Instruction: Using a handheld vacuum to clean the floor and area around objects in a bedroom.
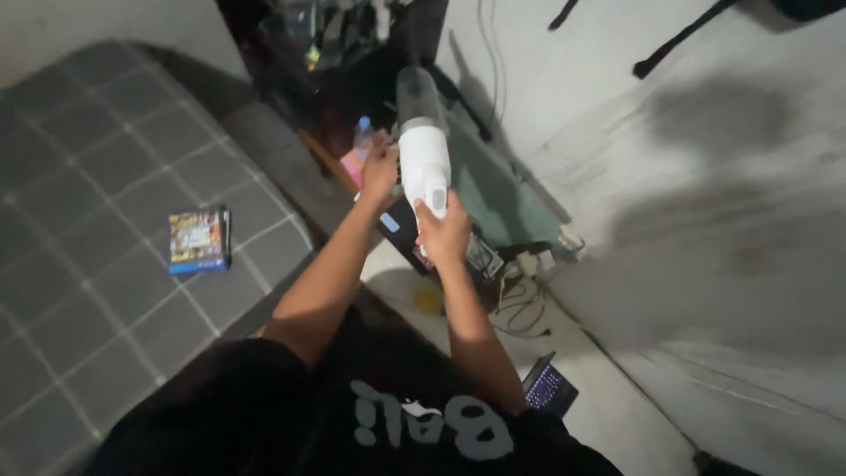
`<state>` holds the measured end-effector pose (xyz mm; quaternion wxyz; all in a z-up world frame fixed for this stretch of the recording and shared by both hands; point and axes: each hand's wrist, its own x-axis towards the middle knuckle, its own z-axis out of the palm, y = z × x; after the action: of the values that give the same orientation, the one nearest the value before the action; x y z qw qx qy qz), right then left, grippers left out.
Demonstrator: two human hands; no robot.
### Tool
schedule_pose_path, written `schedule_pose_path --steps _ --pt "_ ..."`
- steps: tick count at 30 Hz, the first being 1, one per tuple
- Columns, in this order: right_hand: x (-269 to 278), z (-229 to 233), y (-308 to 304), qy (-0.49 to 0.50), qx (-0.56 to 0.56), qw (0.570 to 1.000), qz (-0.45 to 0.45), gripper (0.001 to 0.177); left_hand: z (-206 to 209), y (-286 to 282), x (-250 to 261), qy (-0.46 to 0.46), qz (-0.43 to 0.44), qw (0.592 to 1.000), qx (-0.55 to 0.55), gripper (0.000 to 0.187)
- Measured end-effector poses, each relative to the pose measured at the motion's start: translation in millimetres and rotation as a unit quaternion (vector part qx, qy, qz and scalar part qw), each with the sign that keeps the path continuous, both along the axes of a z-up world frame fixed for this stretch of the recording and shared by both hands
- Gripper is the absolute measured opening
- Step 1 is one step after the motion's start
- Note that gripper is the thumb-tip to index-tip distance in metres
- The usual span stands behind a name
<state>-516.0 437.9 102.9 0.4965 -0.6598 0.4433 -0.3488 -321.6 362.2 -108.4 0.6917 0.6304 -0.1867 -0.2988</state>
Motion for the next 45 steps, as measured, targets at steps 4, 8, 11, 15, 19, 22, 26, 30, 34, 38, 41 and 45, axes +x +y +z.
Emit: schedule_pose_path --steps 4,8,11,15,19,22,26,30,34,38,41,45 --pt "-11.6 -1.9 -6.5 -0.02 0.026 0.999 0.007 0.022 55.3 18.9 -27.8 0.032 0.01 0.999 -0.01 0.052" --pt "-3.7 9.3 -17.8 -0.023 0.015 1.0 -0.004 0.024 36.3 2.1 -16.6 0.039 -0.006 0.999 -0.012 0.036" --pt "4.7 19.5 -26.7 -0.037 0.041 0.998 0.006 0.024 37.2 -10.6 -2.5 -0.013 -0.005 1.0 -0.011 0.03" --pt "22.0 20.4 -39.5 -0.031 0.034 0.999 0.017 0.023 60.5 -19.7 11.4 0.035 -0.043 0.998 -0.003 0.027" --pt "44.6 22.0 -51.1 -0.039 0.03 0.999 -0.006 0.026 125.3 -8.4 15.7 0.097 -0.086 0.992 0.011 0.031" --pt "65.3 12.5 -62.8 -0.046 0.016 0.999 0.004 0.024 112.0 -26.9 36.2 0.1 -0.11 0.989 0.024 0.04" --pt "84.7 11.5 -67.1 -0.031 0.031 0.999 -0.014 0.024 120.2 -39.1 52.1 0.09 -0.146 0.985 0.017 0.052" --pt "94.9 14.6 -76.6 -0.03 0.007 0.999 0.007 0.027 147.8 -39.1 58.9 0.103 -0.207 0.973 0.019 0.057" --pt "93.2 10.7 -82.8 -0.005 0.013 0.999 0.032 0.029 162.5 -36.0 55.7 0.131 -0.248 0.96 0.022 0.051" --pt "89.4 7.2 -96.1 -0.003 0.0 1.0 0.021 0.028 145.5 -54.6 55.4 0.146 -0.255 0.956 0.008 0.047" --pt "84.5 0.7 -113.2 0.003 -0.003 1.0 0.026 0.032 128.9 -70.3 55.3 0.137 -0.256 0.957 0.009 0.049" --pt "75.9 -2.9 -145.4 0.051 -0.042 0.996 0.058 0.037 127.1 -95.6 47.1 0.162 -0.232 0.959 0.001 0.05"
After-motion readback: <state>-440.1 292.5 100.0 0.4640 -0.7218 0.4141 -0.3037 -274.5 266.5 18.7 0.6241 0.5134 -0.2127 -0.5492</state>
